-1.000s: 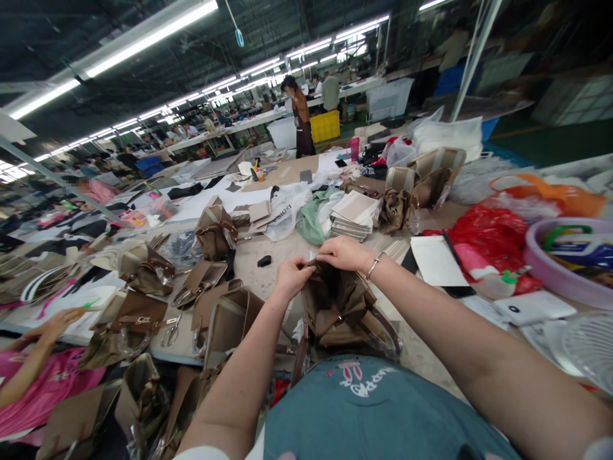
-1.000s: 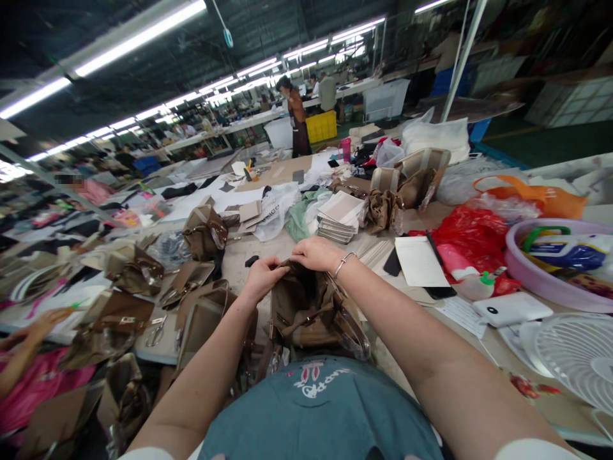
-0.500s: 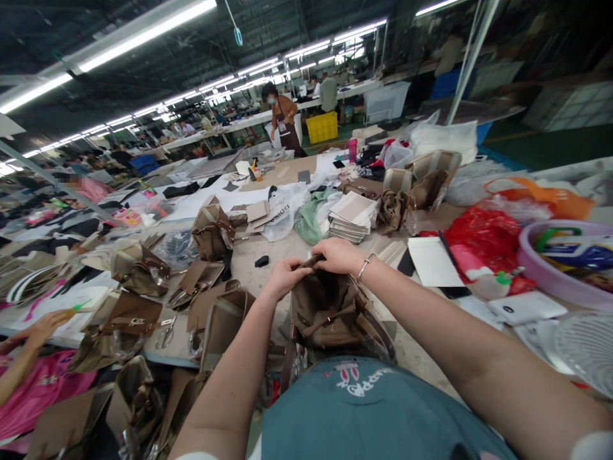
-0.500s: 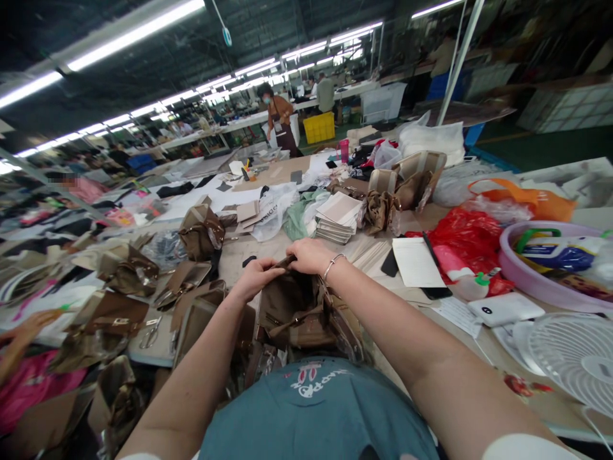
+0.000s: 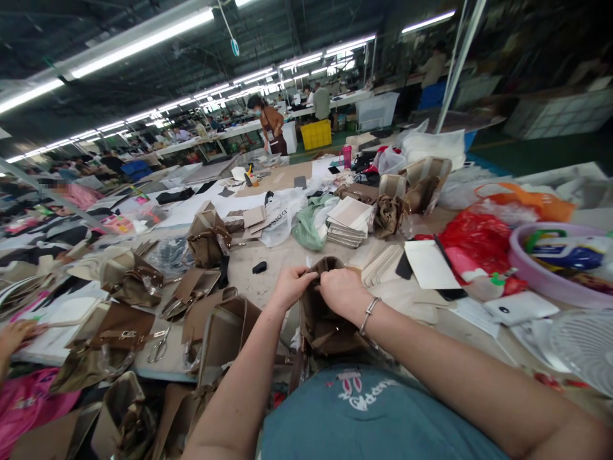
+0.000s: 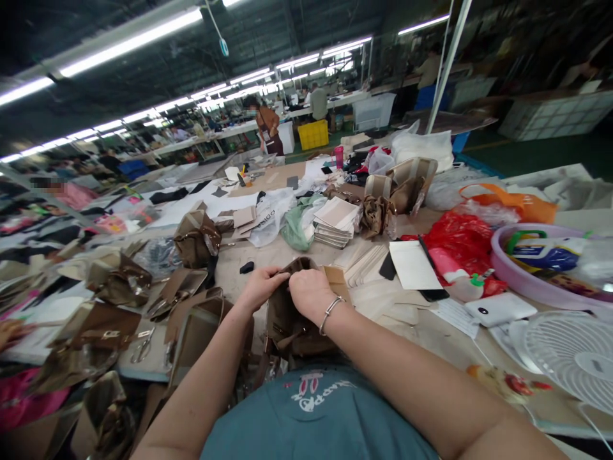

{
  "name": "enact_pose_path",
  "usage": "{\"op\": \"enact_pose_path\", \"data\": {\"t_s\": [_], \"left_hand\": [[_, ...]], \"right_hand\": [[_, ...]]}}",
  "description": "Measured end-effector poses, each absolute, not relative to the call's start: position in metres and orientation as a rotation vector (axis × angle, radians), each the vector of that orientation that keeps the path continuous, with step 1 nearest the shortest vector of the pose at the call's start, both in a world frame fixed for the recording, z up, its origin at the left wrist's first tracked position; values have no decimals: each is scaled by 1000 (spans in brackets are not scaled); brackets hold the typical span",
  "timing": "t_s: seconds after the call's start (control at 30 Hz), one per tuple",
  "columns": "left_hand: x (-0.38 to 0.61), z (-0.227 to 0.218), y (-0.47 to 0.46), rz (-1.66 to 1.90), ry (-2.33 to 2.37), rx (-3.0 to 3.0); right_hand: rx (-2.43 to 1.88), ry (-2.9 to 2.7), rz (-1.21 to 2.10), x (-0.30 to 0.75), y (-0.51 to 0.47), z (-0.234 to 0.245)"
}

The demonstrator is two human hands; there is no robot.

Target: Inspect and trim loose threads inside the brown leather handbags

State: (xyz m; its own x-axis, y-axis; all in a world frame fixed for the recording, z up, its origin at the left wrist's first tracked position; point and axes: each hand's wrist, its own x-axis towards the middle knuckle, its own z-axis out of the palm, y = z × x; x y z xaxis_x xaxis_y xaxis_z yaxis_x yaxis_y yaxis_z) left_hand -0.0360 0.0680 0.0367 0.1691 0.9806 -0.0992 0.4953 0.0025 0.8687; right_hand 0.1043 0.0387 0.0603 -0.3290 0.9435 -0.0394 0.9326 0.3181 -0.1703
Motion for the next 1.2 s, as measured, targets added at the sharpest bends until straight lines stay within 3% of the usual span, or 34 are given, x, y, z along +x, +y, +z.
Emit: {"op": "enact_pose_path", "data": {"t_s": [0.87,1.2], "left_hand": [[-39,40,75,653,1213,1528],[-36,31,75,749,1383,1515]], "right_hand": [[-1645,-2565,66,111,61,44],[-1794,-2464,264,111,52,51]]}}
